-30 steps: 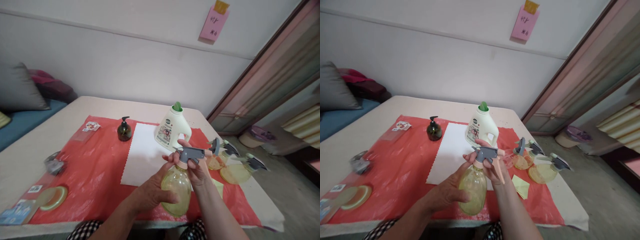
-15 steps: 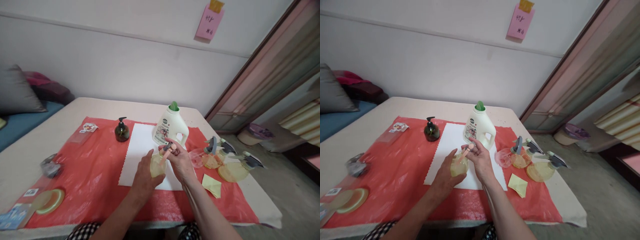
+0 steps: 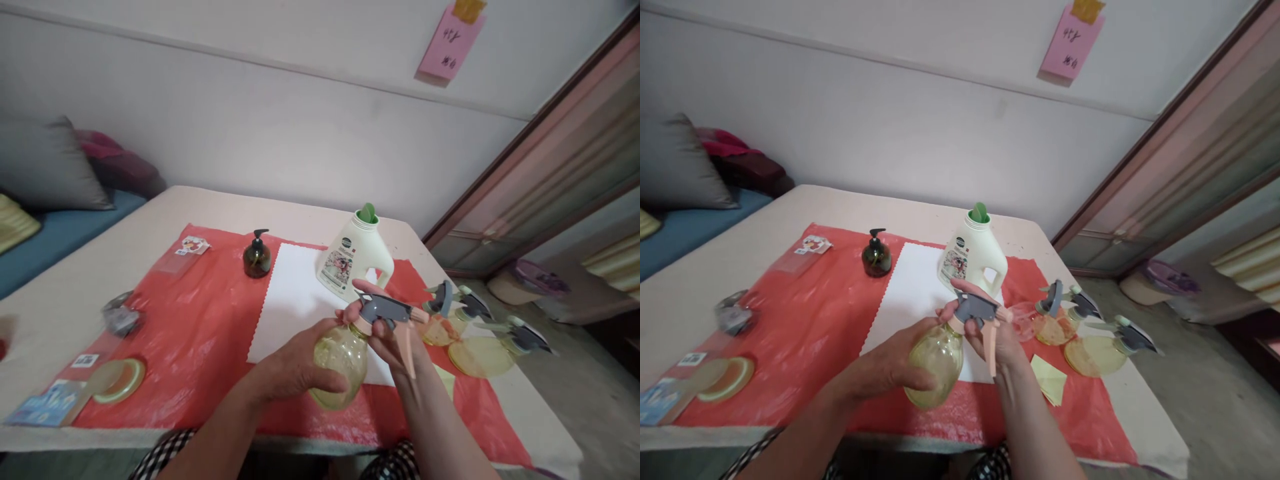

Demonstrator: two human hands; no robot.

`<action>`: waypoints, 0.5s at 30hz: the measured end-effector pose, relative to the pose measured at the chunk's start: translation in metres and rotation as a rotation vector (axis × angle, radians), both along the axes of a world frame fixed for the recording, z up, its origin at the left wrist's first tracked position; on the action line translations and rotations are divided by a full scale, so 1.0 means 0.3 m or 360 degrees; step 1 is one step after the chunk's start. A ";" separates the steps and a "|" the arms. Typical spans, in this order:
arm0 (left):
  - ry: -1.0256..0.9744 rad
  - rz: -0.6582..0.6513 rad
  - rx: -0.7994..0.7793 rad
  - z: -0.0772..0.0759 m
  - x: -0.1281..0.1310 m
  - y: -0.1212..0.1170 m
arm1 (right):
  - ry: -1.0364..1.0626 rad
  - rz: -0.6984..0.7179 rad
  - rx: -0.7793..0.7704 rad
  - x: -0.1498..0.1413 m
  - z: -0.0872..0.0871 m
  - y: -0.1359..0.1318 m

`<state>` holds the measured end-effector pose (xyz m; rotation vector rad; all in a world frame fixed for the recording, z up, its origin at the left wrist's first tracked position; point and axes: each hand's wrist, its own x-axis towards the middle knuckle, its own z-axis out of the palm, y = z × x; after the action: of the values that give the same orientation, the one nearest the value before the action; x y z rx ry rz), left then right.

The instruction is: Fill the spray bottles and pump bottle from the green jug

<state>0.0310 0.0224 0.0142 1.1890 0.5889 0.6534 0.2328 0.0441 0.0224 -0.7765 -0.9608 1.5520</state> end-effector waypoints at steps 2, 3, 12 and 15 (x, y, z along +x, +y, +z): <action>-0.0053 -0.0077 -0.0090 0.009 -0.001 -0.003 | 0.0035 -0.0016 -0.0002 0.011 -0.006 -0.002; -0.0068 -0.0092 -0.0119 0.010 0.000 -0.005 | 0.0042 -0.0023 0.0002 0.015 -0.009 -0.003; 0.0164 0.0215 -0.0010 -0.019 0.009 0.001 | -0.0248 -0.0075 0.0126 0.002 0.001 0.002; 0.0364 0.0350 0.0097 -0.033 0.013 0.000 | -0.0320 -0.0068 0.0200 0.008 -0.012 0.011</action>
<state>0.0349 0.0224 0.0042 1.2764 0.9073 0.7299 0.2352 0.0474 0.0189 -0.8696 -1.1698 1.3812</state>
